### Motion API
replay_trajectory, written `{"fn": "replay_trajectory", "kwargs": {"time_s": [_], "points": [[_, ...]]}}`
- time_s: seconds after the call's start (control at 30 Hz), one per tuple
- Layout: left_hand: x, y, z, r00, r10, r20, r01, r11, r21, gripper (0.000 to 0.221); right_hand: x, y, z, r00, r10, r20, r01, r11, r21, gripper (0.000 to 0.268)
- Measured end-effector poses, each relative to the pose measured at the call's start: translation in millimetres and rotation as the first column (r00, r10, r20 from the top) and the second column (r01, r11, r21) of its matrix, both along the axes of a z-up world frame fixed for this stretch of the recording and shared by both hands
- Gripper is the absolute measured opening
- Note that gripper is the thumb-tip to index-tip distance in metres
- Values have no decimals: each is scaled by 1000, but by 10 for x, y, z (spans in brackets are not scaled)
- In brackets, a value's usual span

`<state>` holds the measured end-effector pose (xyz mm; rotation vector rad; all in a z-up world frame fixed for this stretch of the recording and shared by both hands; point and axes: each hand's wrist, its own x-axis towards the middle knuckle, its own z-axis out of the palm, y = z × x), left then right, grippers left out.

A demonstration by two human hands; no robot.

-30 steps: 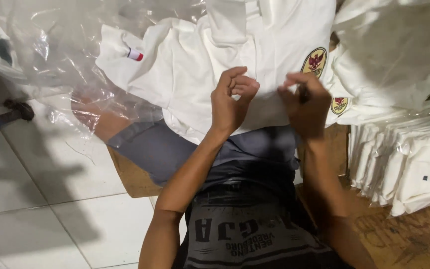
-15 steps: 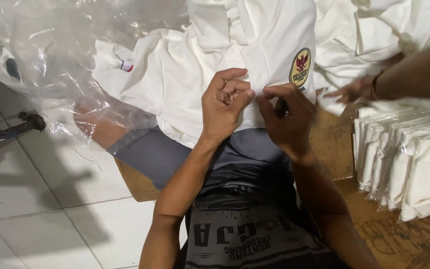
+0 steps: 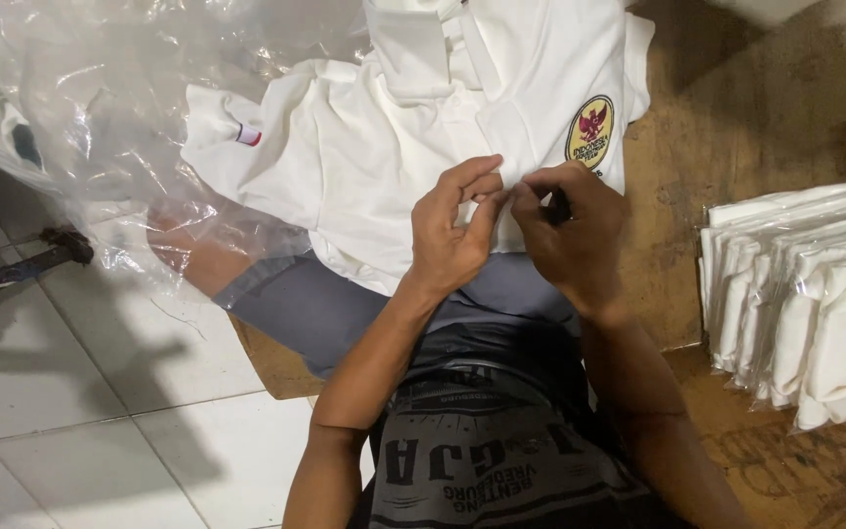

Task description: Trimming loose threads from white shirts using thread nippers as part of a quality control process.

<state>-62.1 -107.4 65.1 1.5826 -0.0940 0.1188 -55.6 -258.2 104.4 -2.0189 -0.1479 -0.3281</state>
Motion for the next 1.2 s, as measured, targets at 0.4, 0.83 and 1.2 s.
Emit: {"fn": "replay_trajectory", "kwargs": {"time_s": [0.4, 0.83, 1.2], "points": [[0, -4, 51, 988, 90, -128, -99, 993, -65, 24, -102, -84, -130, 917, 142, -373, 105, 816, 569, 11], [-61, -72, 310, 814, -131, -566, -100, 928, -359, 6, -365, 97, -404, 997, -35, -68, 43, 992, 116, 7], [-83, -133, 257, 857, -76, -510, -123, 930, -345, 6, -176, -254, -121, 999, 42, -15, -43, 996, -79, 28]]}}
